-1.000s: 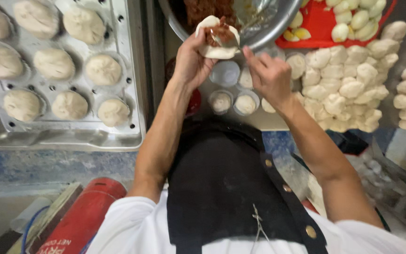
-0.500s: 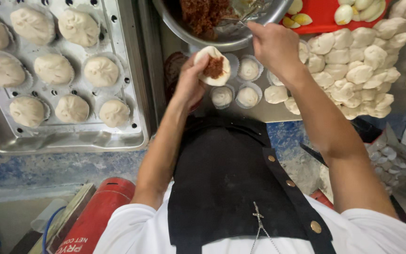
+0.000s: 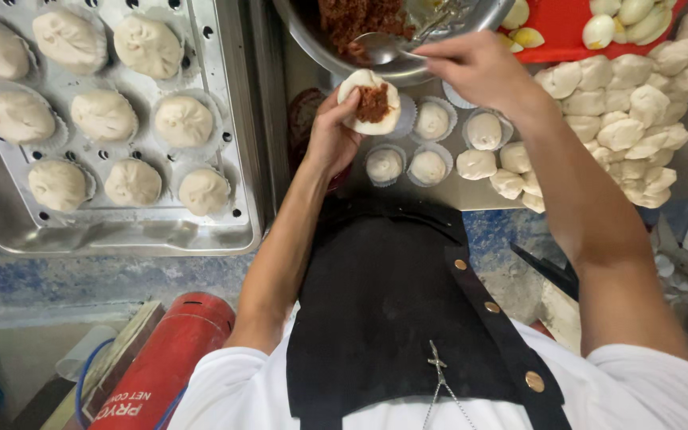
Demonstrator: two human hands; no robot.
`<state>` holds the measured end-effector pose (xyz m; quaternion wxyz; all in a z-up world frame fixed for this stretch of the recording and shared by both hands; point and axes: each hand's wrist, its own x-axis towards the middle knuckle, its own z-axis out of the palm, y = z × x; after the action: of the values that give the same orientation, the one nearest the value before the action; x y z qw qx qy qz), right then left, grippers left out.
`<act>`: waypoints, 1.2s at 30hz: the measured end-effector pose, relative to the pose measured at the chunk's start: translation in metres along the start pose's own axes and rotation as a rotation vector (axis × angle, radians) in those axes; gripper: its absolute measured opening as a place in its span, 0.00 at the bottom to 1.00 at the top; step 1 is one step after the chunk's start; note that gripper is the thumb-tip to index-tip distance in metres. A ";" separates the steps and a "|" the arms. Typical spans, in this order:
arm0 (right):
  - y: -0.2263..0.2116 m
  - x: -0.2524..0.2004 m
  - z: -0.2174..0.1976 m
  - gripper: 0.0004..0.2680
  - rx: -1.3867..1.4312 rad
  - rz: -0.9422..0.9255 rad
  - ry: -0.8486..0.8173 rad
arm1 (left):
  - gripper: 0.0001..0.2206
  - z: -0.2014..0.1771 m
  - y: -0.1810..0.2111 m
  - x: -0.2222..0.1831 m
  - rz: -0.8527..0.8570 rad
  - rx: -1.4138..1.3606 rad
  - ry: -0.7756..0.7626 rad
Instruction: The person prepares steamed buns by hand-flattening dough, scooping a meat mixture and a slice of boiled egg onto it, and pleating the dough to seal it. They place the completed buns onto paper liners and then into a large steaming tray.
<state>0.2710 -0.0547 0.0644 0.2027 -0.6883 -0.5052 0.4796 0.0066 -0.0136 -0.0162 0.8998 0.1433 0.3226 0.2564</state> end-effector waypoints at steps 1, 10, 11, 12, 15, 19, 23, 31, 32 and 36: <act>0.000 -0.011 -0.004 0.10 0.046 -0.100 0.049 | 0.20 0.001 -0.001 0.001 0.005 -0.019 -0.004; -0.010 -0.078 0.063 0.17 -0.429 -0.388 0.583 | 0.21 0.021 0.024 0.029 0.196 -0.257 -0.069; -0.013 -0.082 0.062 0.17 -0.363 -0.391 0.615 | 0.21 0.024 0.028 0.027 0.209 -0.251 -0.044; -0.017 -0.087 0.064 0.16 -0.290 -0.389 0.643 | 0.20 0.027 0.030 0.025 0.215 -0.186 -0.011; -0.029 -0.090 0.070 0.15 -0.267 -0.325 0.633 | 0.17 0.038 0.026 0.020 0.246 -0.026 0.027; -0.026 -0.076 0.066 0.14 -0.348 -0.206 0.644 | 0.14 0.045 0.020 0.018 0.262 0.034 -0.009; 0.004 -0.055 0.070 0.11 -0.239 -0.160 0.642 | 0.12 0.034 0.021 0.014 0.201 0.008 -0.017; 0.012 -0.039 0.060 0.10 -0.154 0.067 0.497 | 0.16 0.035 0.003 -0.009 0.005 0.124 -0.001; 0.017 -0.043 0.053 0.11 -0.082 0.185 0.395 | 0.17 0.035 0.001 -0.010 -0.029 0.093 0.001; 0.089 -0.048 0.018 0.08 -0.108 -0.011 0.693 | 0.17 0.025 -0.004 -0.003 -0.048 0.015 0.022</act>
<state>0.2992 -0.1373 0.0100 0.3282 -0.8171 -0.4347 0.1891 0.0221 -0.0209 0.0027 0.9010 0.1396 0.3378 0.2338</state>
